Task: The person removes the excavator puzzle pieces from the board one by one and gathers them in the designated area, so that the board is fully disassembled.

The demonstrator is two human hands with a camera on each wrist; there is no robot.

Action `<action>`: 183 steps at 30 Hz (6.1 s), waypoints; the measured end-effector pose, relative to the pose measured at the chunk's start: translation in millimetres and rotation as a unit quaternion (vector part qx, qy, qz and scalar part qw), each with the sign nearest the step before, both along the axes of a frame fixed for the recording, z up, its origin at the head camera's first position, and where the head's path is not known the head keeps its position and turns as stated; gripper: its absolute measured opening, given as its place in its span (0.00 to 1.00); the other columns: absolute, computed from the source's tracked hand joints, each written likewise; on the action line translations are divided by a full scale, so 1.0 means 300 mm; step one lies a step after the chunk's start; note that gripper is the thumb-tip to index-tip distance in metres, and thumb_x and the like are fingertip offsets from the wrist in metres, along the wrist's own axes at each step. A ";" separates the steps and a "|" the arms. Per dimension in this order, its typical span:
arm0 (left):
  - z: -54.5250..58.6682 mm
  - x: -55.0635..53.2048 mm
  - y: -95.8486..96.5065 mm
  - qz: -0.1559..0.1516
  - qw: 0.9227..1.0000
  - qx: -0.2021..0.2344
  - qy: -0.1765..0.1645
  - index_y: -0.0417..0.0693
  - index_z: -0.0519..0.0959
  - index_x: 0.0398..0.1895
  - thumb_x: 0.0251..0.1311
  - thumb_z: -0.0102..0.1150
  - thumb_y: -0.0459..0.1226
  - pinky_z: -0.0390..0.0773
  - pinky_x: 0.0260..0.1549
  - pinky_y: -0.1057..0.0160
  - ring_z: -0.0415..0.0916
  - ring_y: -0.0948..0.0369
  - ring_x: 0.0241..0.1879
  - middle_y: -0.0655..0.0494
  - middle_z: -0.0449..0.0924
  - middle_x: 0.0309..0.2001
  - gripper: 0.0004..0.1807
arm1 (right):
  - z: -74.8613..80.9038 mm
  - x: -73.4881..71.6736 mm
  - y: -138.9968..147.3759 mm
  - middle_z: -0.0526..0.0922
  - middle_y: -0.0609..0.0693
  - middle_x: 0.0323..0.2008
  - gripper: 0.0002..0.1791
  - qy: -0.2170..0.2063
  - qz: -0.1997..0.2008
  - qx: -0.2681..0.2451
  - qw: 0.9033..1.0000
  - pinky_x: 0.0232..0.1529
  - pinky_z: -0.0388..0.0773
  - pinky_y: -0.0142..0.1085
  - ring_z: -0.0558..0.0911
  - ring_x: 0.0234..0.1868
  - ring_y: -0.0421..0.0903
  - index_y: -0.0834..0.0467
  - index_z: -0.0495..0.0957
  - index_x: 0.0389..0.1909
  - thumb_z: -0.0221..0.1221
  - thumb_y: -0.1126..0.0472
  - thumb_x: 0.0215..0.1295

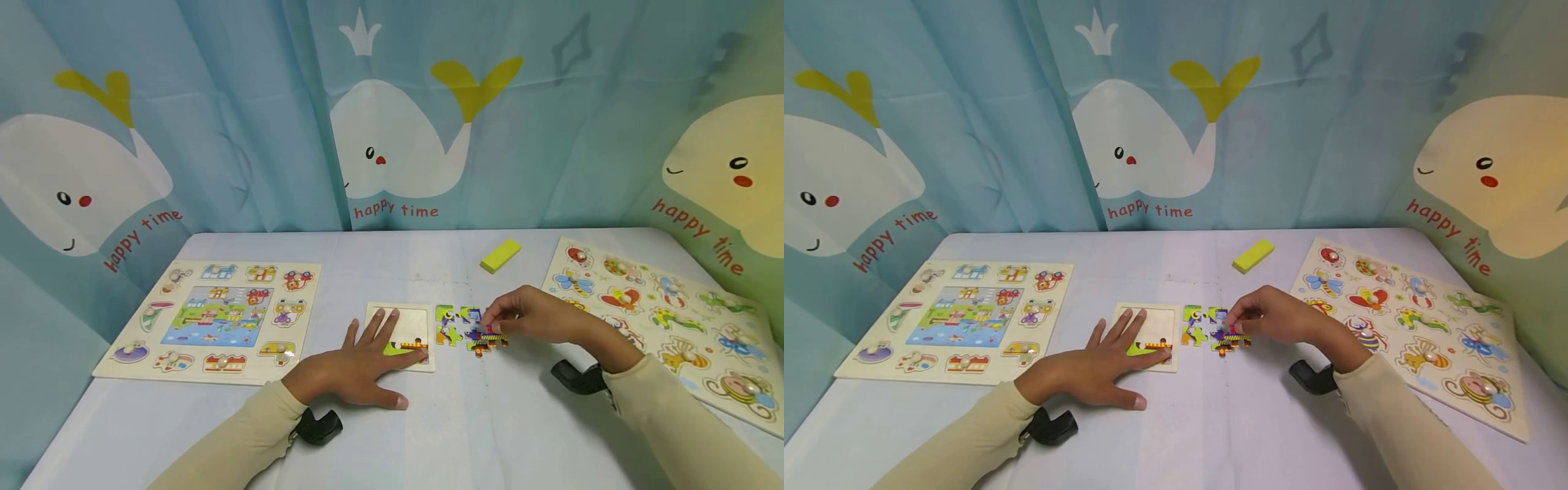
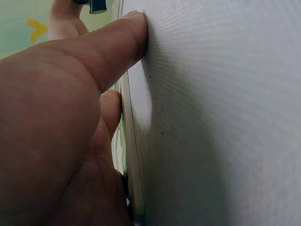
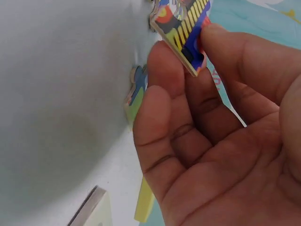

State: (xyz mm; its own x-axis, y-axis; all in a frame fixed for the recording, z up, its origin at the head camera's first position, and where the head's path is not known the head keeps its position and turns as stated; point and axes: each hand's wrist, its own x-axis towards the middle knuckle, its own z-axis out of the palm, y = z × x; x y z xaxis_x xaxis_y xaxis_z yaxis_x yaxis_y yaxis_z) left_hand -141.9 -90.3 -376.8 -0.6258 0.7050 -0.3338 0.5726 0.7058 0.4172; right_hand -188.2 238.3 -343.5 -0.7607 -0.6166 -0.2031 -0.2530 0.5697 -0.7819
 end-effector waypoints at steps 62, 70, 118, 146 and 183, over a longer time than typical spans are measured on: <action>0.009 0.001 -0.012 0.014 1.000 -0.002 -0.002 0.79 0.51 0.75 0.60 0.55 0.63 0.23 0.64 0.38 0.11 0.53 0.72 0.51 0.18 0.76 0.41 | 0.032 -0.023 -0.020 0.81 0.45 0.34 0.09 0.101 -0.026 0.062 0.993 0.33 0.72 0.33 0.75 0.35 0.45 0.60 0.82 0.44 0.62 0.66 0.64; 0.025 0.009 0.015 0.006 1.000 0.000 0.007 0.76 0.54 0.75 0.62 0.55 0.61 0.29 0.65 0.37 0.16 0.50 0.73 0.49 0.21 0.77 0.39 | 0.031 -0.024 -0.085 0.81 0.47 0.34 0.08 0.136 -0.021 0.050 0.989 0.30 0.72 0.33 0.73 0.31 0.44 0.62 0.82 0.44 0.59 0.69 0.65; 0.039 0.058 -0.081 0.022 0.999 -0.046 0.011 0.74 0.54 0.75 0.55 0.58 0.67 0.34 0.66 0.38 0.15 0.44 0.72 0.43 0.20 0.76 0.45 | -0.055 -0.032 -0.451 0.84 0.51 0.43 0.12 0.032 0.060 -0.067 0.995 0.43 0.75 0.36 0.80 0.41 0.44 0.65 0.80 0.49 0.54 0.67 0.70; 0.036 0.048 -0.080 0.030 0.998 -0.060 0.002 0.77 0.55 0.75 0.53 0.58 0.67 0.31 0.66 0.39 0.14 0.44 0.72 0.48 0.21 0.77 0.45 | -0.065 -0.021 -0.463 0.83 0.55 0.45 0.11 -0.017 0.091 -0.135 0.986 0.45 0.77 0.36 0.81 0.43 0.51 0.68 0.78 0.50 0.54 0.69 0.70; 0.025 0.045 -0.074 0.021 0.999 -0.050 0.002 0.76 0.53 0.75 0.54 0.58 0.67 0.31 0.66 0.38 0.14 0.44 0.72 0.48 0.18 0.76 0.45 | -0.069 0.004 -0.483 0.84 0.50 0.33 0.05 0.033 0.054 -0.102 0.993 0.35 0.77 0.33 0.79 0.31 0.41 0.65 0.83 0.39 0.59 0.71 0.65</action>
State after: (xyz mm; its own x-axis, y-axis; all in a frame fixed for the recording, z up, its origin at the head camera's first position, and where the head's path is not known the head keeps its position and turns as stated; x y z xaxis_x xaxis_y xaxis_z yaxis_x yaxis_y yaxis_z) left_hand -128.4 -112.6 -369.1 -0.6554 0.6412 -0.3991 0.5427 0.7674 0.3415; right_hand -187.1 93.5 -364.2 -0.6960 -0.7179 -0.0178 -0.3583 0.3686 -0.8577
